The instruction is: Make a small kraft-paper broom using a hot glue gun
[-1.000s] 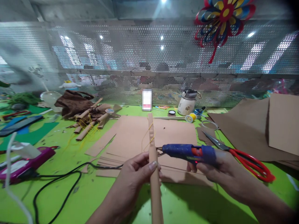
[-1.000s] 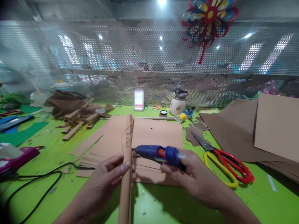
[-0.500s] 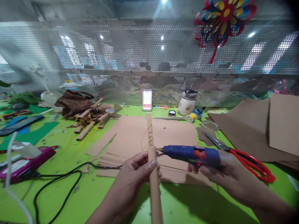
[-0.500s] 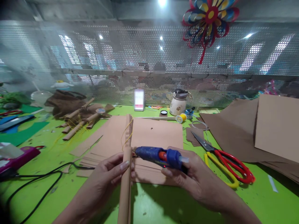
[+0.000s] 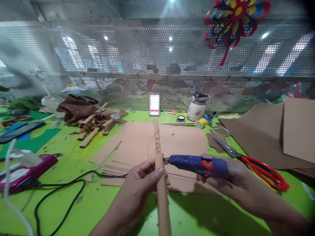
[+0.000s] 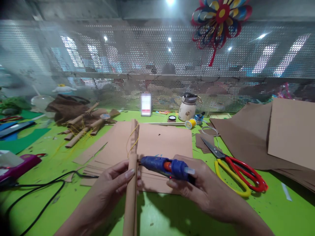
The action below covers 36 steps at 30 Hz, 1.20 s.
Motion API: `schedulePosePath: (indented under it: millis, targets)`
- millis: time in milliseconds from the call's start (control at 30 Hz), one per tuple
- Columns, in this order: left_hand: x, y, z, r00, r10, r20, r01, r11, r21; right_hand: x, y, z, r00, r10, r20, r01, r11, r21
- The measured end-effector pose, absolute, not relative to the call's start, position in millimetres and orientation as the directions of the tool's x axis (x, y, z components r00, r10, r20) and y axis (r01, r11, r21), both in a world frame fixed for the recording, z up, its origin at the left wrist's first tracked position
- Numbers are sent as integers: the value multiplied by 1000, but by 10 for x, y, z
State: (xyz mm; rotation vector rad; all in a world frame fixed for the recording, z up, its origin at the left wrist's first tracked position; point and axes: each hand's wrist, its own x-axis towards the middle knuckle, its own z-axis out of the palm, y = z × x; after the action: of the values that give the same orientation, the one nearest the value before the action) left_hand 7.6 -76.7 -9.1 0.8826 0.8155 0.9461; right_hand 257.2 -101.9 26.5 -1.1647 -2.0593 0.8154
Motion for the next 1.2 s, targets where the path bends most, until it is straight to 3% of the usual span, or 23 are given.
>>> schedulePosePath:
  millis: [333,567,733,900,1200]
  targets:
    - [80,-766,-44,319,917,-238,-335,344,877,2627,-1049,277,-464,857,222,466,450,-762]
    - [102,-769,-56,301,923,-240,-346,341,874,2626,-944,256,-275,918,286,504,391,-770]
    - [119,-784,-24,277,929,-246,-348,336,875,2574,-614,120,-46,893,449,745,329,-580]
    - [102,-775,-51,329,920,-213,-322,322,891,2509,-89,-78,-93,888,450,915,254,-313]
    - [57,-782,-90,333,929,-161,-354,281,892,2355,377,-208,-188,891,413,945,278,-171]
